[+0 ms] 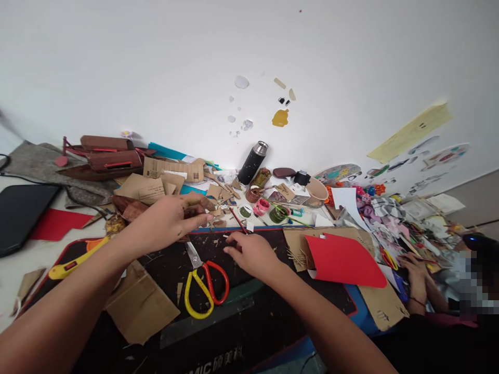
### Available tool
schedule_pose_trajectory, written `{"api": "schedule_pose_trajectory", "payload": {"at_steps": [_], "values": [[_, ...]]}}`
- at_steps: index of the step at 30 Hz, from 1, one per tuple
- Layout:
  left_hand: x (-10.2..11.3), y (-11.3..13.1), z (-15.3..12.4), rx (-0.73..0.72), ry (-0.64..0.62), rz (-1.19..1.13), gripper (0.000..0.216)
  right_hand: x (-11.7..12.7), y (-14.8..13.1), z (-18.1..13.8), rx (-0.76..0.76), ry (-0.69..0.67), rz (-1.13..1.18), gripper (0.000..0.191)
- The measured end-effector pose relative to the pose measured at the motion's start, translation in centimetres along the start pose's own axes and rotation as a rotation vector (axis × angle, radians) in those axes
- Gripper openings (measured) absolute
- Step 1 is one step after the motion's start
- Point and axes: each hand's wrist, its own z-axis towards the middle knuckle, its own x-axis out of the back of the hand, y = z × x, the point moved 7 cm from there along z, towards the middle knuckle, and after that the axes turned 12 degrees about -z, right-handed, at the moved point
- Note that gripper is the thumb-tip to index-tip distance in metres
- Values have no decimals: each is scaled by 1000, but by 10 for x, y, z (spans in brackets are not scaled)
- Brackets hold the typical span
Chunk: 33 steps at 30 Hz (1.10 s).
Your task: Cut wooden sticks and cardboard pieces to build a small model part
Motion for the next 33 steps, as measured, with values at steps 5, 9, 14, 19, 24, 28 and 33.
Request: {"api": "schedule_pose_trajectory", "payload": {"at_steps": [5,9,14,19,24,28,33], "values": [[-5,-3,0,22,-44,32,46,-4,19,7,-64,14,-105,32],[-5,-7,-1,43,-33,28,48,-18,14,17,-46,20,-148,28],[-7,-10,-2,67,-42,-10,44,-27,5,20,-7,56,-120,22],[-10,-16,0,84,-66,0,44,-23,13,12,-14,142,23,19],[-28,-25,1,80,-166,65,38,-21,51,4,-120,237,196,16],[-61,-31,-3,90,-317,182,28,-26,86,-1,-211,276,309,18],[-102,-35,-9,104,-457,344,19,-27,130,0,-309,397,488,22]]}}
